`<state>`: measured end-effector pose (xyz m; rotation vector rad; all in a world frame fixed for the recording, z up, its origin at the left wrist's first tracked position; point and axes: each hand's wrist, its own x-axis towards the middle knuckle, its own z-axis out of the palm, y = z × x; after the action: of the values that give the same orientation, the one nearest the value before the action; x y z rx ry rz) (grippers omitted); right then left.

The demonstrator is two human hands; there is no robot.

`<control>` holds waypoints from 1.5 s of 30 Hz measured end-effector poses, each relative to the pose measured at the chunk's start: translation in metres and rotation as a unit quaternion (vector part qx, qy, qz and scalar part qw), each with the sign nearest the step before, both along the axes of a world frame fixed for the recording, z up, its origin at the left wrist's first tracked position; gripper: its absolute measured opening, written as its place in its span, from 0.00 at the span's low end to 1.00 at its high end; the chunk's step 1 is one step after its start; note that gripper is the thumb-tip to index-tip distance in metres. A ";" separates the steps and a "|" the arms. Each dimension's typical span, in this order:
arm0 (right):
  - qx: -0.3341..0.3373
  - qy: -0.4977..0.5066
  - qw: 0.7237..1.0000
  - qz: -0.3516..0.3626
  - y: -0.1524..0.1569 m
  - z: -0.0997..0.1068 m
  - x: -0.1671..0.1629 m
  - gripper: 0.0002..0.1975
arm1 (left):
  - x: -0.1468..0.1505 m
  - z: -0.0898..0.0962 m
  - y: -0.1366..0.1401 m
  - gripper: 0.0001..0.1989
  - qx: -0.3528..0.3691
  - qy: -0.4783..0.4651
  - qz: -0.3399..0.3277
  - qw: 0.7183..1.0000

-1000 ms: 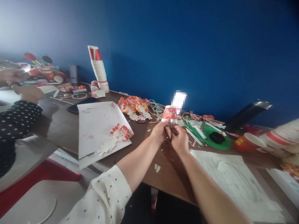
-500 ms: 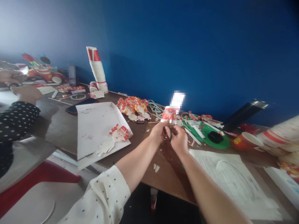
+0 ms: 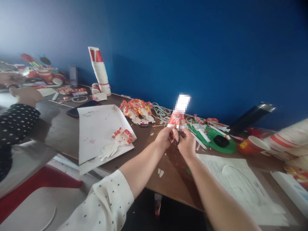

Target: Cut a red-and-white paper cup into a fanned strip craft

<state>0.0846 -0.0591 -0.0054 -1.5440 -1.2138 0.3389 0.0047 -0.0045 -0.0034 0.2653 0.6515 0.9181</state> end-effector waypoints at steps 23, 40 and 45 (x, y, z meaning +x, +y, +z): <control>-0.039 0.151 0.987 0.024 -0.003 0.013 -0.008 0.23 | 0.000 -0.014 0.015 0.14 -0.002 -0.031 0.040 0.999; -0.012 0.277 0.959 0.049 0.001 0.007 -0.003 0.18 | -0.004 -0.004 0.013 0.09 -0.021 -0.023 0.087 0.996; -0.008 0.262 0.964 0.044 0.001 0.006 -0.001 0.18 | -0.004 0.000 0.012 0.08 -0.015 -0.020 0.084 0.996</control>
<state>0.0835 -0.0579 0.0009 -1.2999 -0.8595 0.7636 0.0010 0.0075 -0.0038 0.1653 0.6568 1.0717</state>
